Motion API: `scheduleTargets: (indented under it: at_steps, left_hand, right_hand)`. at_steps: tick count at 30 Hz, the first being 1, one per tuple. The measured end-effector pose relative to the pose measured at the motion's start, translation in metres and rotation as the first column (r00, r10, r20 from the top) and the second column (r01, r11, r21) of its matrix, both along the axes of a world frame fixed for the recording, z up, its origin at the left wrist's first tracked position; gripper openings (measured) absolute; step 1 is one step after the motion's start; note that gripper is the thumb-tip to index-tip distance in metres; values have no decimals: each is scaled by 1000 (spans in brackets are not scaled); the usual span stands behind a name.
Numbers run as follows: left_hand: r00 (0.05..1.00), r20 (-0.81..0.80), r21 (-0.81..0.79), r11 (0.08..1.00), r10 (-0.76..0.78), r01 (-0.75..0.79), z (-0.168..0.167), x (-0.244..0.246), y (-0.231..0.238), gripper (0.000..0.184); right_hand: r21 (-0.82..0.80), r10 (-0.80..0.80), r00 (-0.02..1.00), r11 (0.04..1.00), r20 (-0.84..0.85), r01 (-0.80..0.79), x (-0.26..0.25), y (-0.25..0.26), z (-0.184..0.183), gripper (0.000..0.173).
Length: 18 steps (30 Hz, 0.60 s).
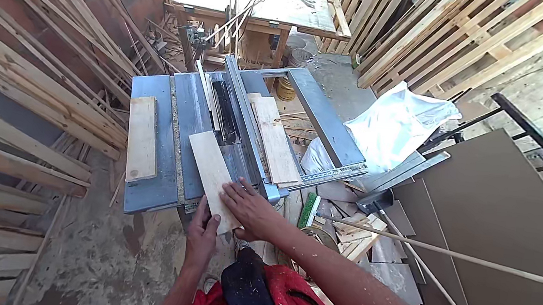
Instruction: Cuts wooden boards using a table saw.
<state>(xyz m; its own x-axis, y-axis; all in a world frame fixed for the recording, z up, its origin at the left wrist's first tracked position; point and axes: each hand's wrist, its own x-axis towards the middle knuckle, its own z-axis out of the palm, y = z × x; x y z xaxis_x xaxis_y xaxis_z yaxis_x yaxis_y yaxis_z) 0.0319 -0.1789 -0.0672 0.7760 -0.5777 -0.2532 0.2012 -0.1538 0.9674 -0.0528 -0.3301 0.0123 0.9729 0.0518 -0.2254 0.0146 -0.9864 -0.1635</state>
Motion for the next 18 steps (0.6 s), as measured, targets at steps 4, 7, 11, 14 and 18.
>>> scheduleTargets:
  at_steps: [4, 7, 11, 14, 18]
  left_hand:
    - [995, -103, -66, 998, 0, -7, 5, 21, -5, 64]
    - [988, -136, -106, 993, -71, 57, -4, 8, -4, 65]
    - [977, -79, -206, 962, -197, 177, -22, -33, 29, 67]
    - [964, -47, -237, 941, -260, 242, -36, -56, 30, 67]
    - [957, -36, -170, 945, -289, 279, -38, -59, -6, 68]
  right_hand:
    - [-84, -11, 1000, 996, 23, 13, 14, -11, 8, 97]
    - [-22, -36, 999, 999, -14, 35, -4, -6, 3, 92]
    - [63, -66, 997, 996, -48, 69, -38, 11, -14, 108]
    - [-2, -93, 990, 996, -102, 93, -56, 13, -28, 118]
    - [-76, -155, 973, 987, -172, 143, -56, -7, -32, 119]
